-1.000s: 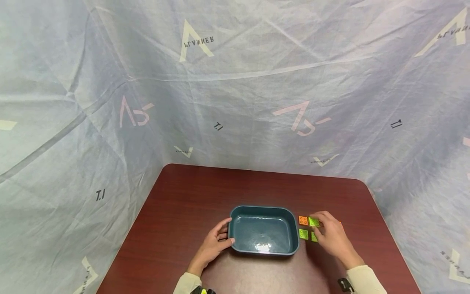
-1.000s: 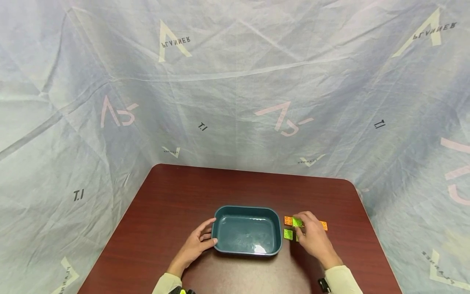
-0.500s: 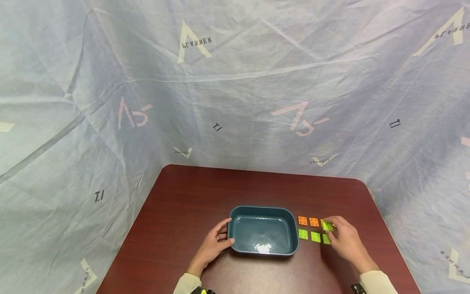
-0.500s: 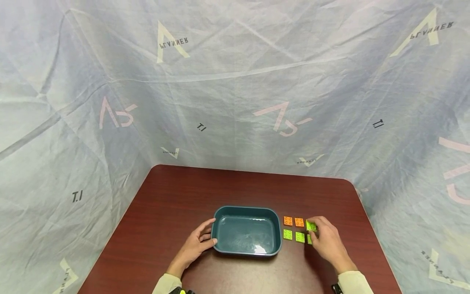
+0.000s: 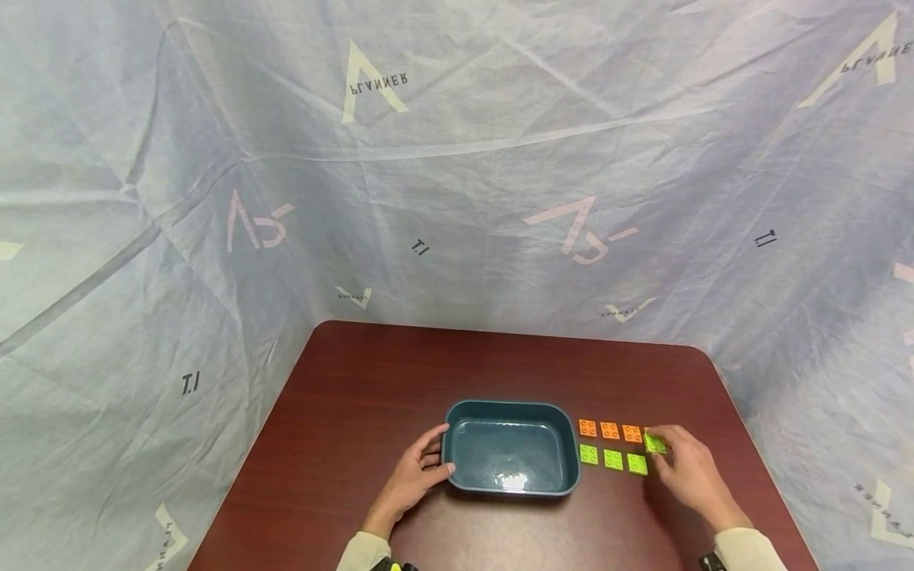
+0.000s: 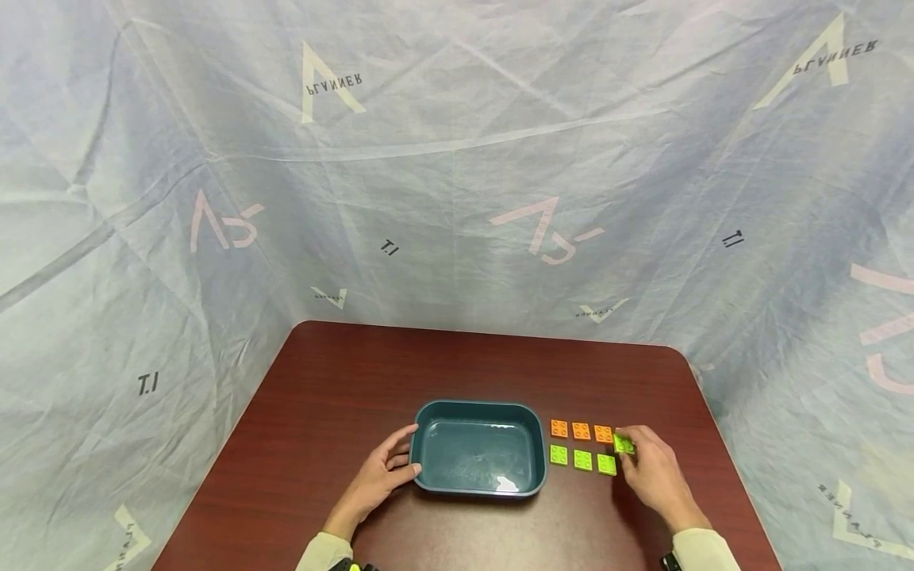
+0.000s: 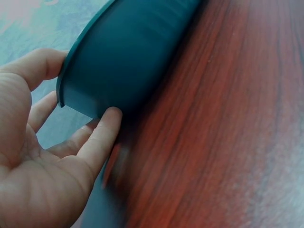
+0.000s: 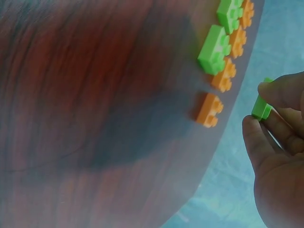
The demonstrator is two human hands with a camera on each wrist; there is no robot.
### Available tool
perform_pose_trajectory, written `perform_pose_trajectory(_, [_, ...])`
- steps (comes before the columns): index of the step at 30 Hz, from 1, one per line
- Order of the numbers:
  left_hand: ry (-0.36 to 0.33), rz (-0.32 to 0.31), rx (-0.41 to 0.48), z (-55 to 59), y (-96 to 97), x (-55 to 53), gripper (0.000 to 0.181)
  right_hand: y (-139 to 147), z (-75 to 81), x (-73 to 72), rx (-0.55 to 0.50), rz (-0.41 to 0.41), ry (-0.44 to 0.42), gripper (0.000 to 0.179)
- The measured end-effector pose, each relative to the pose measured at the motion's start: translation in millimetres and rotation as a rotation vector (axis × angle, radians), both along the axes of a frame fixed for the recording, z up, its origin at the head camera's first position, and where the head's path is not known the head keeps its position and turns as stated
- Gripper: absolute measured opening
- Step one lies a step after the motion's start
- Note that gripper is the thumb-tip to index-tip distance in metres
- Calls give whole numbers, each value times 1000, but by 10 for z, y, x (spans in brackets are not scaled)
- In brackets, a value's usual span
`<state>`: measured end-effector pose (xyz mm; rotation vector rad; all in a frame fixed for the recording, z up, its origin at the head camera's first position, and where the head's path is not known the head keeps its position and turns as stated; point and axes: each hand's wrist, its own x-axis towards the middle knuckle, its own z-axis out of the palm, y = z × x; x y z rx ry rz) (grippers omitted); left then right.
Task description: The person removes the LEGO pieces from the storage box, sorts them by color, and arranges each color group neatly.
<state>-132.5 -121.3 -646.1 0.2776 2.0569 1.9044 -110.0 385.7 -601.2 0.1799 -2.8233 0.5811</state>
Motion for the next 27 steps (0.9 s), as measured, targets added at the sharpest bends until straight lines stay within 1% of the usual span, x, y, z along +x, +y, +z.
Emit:
perform_pose_trajectory(4, [-5,2,9,3,3,-1,78,66,-44,21,-10,-16,-18,36])
perform_pose_trajectory(7, [-2,1,8,7,2,2,77,109,-70,31,-20,-29,-66,35])
perform_pose_trajectory(10, [2,0,4,6,-1,3,77,142,-110,34,-17,-32,-96,35])
perform_pose_trajectory(18, [-2,3,4,-11,-4,-4,77,198,-260,54,6,-31,-129,34])
perform_pose_trajectory(27, [8,0,9,-1,-9,-3,77,203,-297,73,14,-23,-191,32])
